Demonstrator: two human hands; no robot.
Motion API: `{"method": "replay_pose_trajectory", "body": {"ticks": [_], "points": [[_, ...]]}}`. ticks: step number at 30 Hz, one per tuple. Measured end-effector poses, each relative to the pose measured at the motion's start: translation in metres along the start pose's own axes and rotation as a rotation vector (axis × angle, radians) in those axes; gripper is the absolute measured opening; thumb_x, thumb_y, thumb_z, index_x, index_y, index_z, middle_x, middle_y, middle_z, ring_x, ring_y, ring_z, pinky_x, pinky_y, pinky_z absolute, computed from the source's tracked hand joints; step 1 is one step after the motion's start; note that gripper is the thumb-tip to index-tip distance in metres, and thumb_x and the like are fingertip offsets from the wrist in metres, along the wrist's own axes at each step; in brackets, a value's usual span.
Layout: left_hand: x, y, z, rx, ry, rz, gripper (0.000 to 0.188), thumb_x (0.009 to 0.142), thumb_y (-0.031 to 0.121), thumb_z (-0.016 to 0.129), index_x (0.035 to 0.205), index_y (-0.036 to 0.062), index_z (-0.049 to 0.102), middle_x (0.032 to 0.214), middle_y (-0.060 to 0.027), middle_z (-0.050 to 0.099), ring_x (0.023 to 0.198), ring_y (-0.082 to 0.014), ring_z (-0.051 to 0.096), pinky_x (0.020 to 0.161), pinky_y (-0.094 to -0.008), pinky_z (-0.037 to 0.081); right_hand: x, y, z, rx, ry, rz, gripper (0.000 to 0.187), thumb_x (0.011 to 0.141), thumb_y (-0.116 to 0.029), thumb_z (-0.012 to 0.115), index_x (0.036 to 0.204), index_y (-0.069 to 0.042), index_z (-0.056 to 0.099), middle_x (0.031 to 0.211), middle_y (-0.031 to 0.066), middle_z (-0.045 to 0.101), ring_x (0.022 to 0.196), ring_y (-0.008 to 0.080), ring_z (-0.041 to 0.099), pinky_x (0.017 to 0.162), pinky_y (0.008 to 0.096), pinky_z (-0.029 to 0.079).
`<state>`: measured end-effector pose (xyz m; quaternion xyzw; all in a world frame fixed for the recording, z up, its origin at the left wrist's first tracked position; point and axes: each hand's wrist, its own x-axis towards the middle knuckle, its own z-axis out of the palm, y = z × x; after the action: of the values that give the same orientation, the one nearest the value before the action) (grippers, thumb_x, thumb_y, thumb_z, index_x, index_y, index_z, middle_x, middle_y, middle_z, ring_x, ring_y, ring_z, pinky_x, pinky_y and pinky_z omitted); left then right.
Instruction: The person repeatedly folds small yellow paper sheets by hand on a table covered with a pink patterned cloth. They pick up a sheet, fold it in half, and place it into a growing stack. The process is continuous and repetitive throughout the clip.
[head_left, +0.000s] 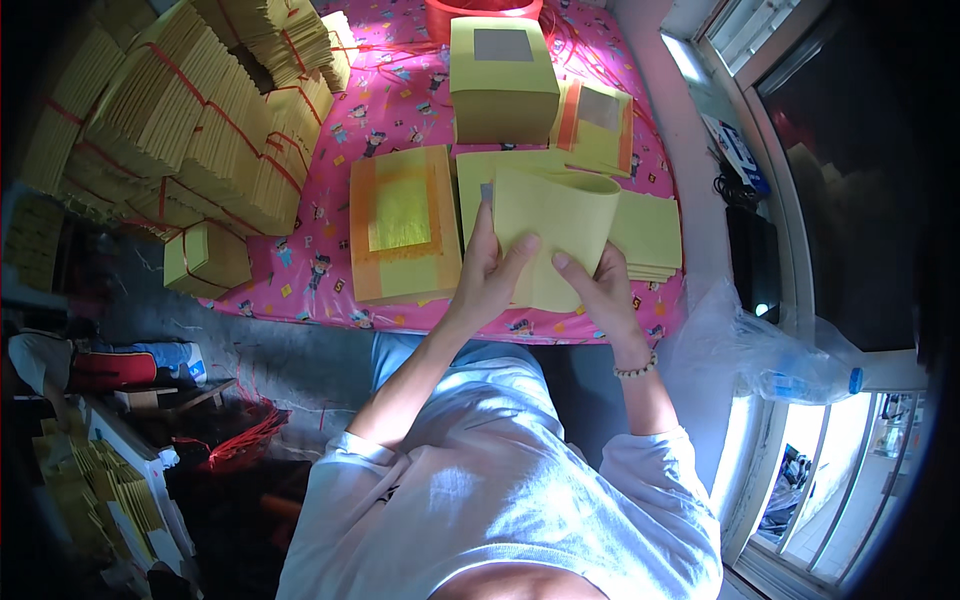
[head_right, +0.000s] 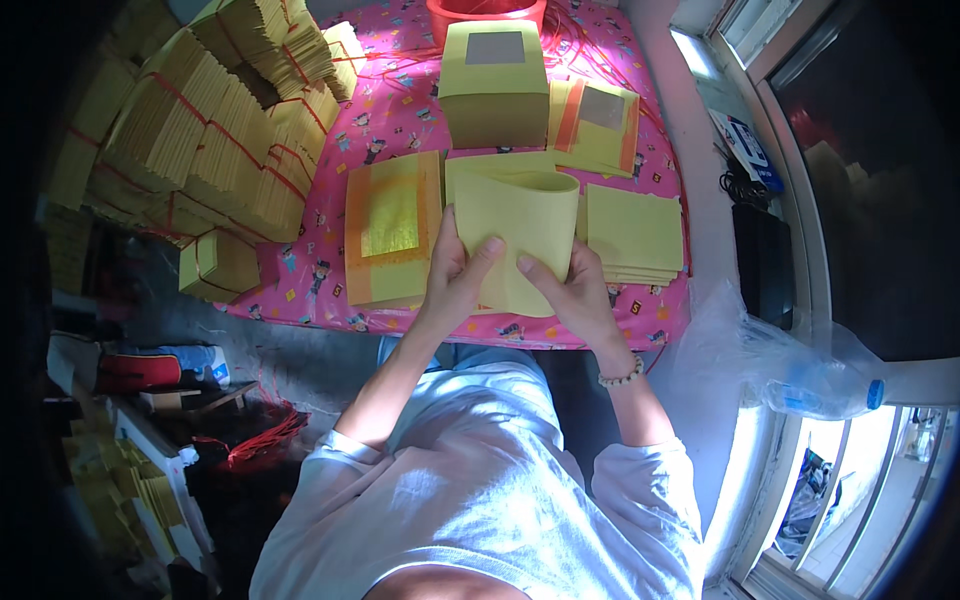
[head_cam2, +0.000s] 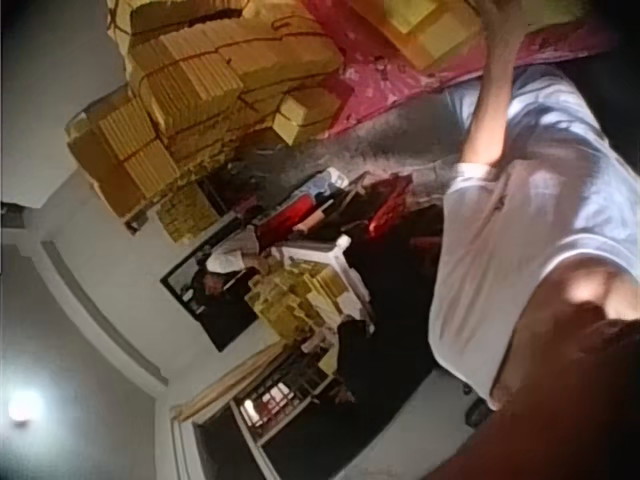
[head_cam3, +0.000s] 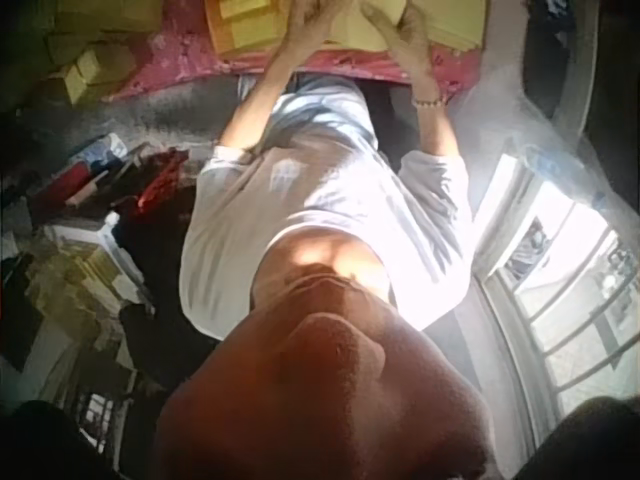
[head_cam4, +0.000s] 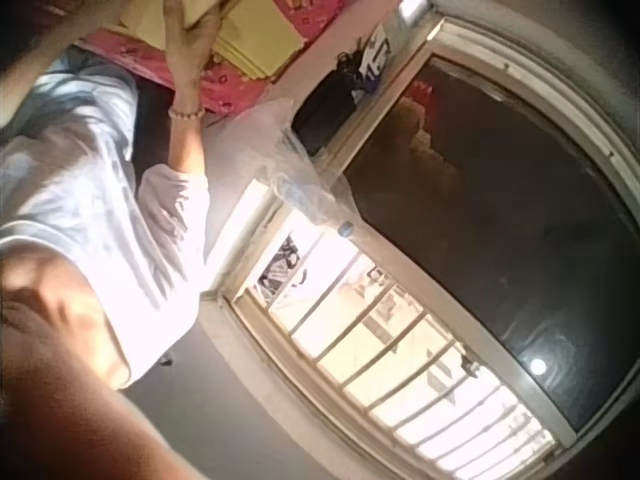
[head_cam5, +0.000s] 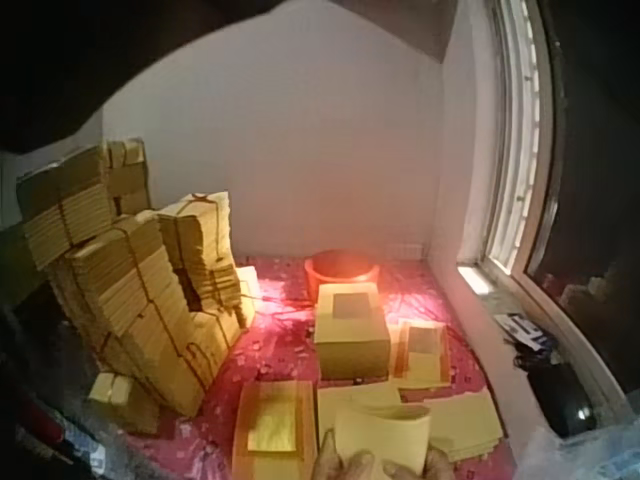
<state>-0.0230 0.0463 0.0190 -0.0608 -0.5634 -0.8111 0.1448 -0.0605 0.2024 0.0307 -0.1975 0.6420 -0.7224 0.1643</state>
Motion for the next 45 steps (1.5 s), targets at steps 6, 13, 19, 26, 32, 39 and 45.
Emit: {"method": "replay_pose_trajectory", "body": {"ticks": [6, 13, 19, 26, 32, 39, 45], "points": [[-0.004, 0.008, 0.001, -0.044, -0.009, -0.033, 0.043, 0.095, 0.008, 0.053, 0.132, 0.0015, 0.033, 0.123, -0.0117, 0.052, 0.114, -0.0153, 0.05, 0.096, -0.0297, 0.042, 0.007, -0.006, 0.002, -0.016, 0.111, -0.18, 0.03, 0.091, -0.01, 0.063, 0.118, 0.002, 0.056, 0.105, 0.005, 0.064, 0.096, 0.01, 0.06, 0.084, 0.0252, 0.049], [-0.007, 0.004, -0.001, -0.006, 0.046, -0.058, 0.035, 0.095, 0.008, 0.053, 0.126, 0.0017, 0.038, 0.119, -0.011, 0.054, 0.111, -0.014, 0.052, 0.092, -0.0286, 0.044, 0.008, -0.002, 0.007, -0.041, 0.139, -0.12, 0.025, 0.092, -0.01, 0.061, 0.114, 0.003, 0.056, 0.102, 0.0053, 0.064, 0.091, 0.0081, 0.06, 0.079, 0.023, 0.05], [-0.01, 0.01, -0.004, -0.005, 0.056, -0.127, 0.034, 0.094, 0.008, 0.053, 0.124, 0.0015, 0.039, 0.118, -0.0101, 0.055, 0.11, -0.0135, 0.053, 0.093, -0.0286, 0.044, 0.017, 0.001, 0.003, 0.028, 0.141, -0.096, 0.024, 0.093, -0.011, 0.061, 0.112, 0.003, 0.057, 0.102, 0.0051, 0.064, 0.092, 0.007, 0.059, 0.079, 0.0223, 0.049], [-0.018, 0.003, -0.012, -0.037, 0.101, -0.162, 0.033, 0.094, 0.007, 0.053, 0.124, 0.0028, 0.041, 0.117, -0.0082, 0.055, 0.109, -0.0129, 0.053, 0.093, -0.0283, 0.043, 0.022, -0.002, 0.012, 0.057, 0.15, -0.111, 0.012, 0.094, -0.011, 0.058, 0.099, 0.0, 0.058, 0.092, 0.0016, 0.064, 0.084, 0.0044, 0.057, 0.078, 0.0205, 0.047], [-0.023, 0.008, -0.018, -0.006, 0.11, -0.178, 0.033, 0.094, 0.008, 0.054, 0.125, 0.0026, 0.042, 0.117, -0.0082, 0.056, 0.108, -0.0124, 0.054, 0.092, -0.0277, 0.044, 0.028, 0.01, 0.003, 0.004, 0.114, -0.109, 0.014, 0.095, -0.015, 0.058, 0.095, -0.001, 0.059, 0.088, 0.0008, 0.065, 0.081, 0.0039, 0.057, 0.076, 0.0201, 0.047], [-0.026, 0.019, -0.03, -0.04, 0.155, -0.188, 0.035, 0.094, 0.008, 0.053, 0.126, 0.0021, 0.042, 0.118, -0.0092, 0.057, 0.108, -0.013, 0.055, 0.091, -0.0279, 0.045, 0.022, -0.003, 0.013, 0.044, -0.058, 0.082, 0.025, 0.094, -0.015, 0.06, 0.109, 0.004, 0.062, 0.096, 0.0065, 0.068, 0.083, 0.0067, 0.062, 0.074, 0.0208, 0.05], [-0.026, 0.021, -0.039, -0.041, 0.154, -0.235, 0.04, 0.093, 0.01, 0.056, 0.13, 0.0032, 0.043, 0.12, -0.0082, 0.058, 0.109, -0.0136, 0.056, 0.093, -0.0284, 0.044, 0.017, 0.014, 0.015, -0.066, -0.128, 0.144, 0.028, 0.092, -0.016, 0.063, 0.109, 0.006, 0.063, 0.094, 0.0078, 0.069, 0.08, 0.0082, 0.064, 0.071, 0.0212, 0.053]]}}
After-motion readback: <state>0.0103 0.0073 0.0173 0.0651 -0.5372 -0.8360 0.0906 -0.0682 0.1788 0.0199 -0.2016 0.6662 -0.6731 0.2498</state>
